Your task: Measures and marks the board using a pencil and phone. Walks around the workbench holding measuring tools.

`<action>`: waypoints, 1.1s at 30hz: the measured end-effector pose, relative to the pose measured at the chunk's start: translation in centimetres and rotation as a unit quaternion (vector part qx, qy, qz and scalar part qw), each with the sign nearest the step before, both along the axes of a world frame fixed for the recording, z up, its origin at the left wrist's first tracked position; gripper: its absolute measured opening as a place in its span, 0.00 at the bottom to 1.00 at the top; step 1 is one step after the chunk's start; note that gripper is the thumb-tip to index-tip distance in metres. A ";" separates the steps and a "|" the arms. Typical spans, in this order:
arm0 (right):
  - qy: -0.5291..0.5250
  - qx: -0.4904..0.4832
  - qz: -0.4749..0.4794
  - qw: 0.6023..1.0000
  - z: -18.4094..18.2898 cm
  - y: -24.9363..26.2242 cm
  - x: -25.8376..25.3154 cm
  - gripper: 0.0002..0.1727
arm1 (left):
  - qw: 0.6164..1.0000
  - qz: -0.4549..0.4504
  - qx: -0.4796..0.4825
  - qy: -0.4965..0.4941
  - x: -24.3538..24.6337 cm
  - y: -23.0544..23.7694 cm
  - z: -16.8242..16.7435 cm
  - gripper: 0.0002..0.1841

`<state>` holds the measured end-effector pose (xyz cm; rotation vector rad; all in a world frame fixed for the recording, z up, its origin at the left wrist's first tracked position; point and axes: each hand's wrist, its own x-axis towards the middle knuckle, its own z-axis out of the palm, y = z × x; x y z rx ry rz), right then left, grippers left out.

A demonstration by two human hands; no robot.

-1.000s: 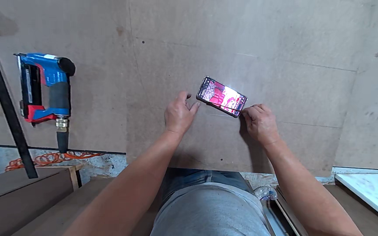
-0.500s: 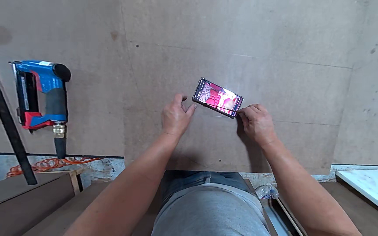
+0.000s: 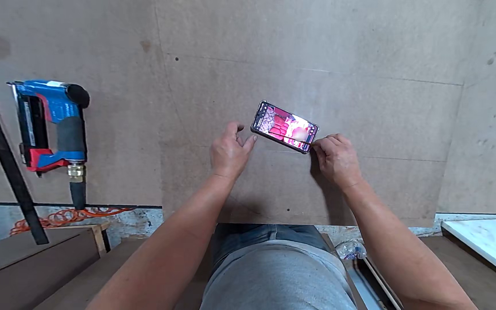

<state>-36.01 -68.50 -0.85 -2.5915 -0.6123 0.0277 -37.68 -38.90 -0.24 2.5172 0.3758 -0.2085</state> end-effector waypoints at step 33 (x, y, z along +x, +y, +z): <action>0.000 -0.008 -0.005 1.000 0.1 0.0 0.0 0.14 | 1.000 -0.005 0.004 0.004 0.2 0.0 0.1 0.25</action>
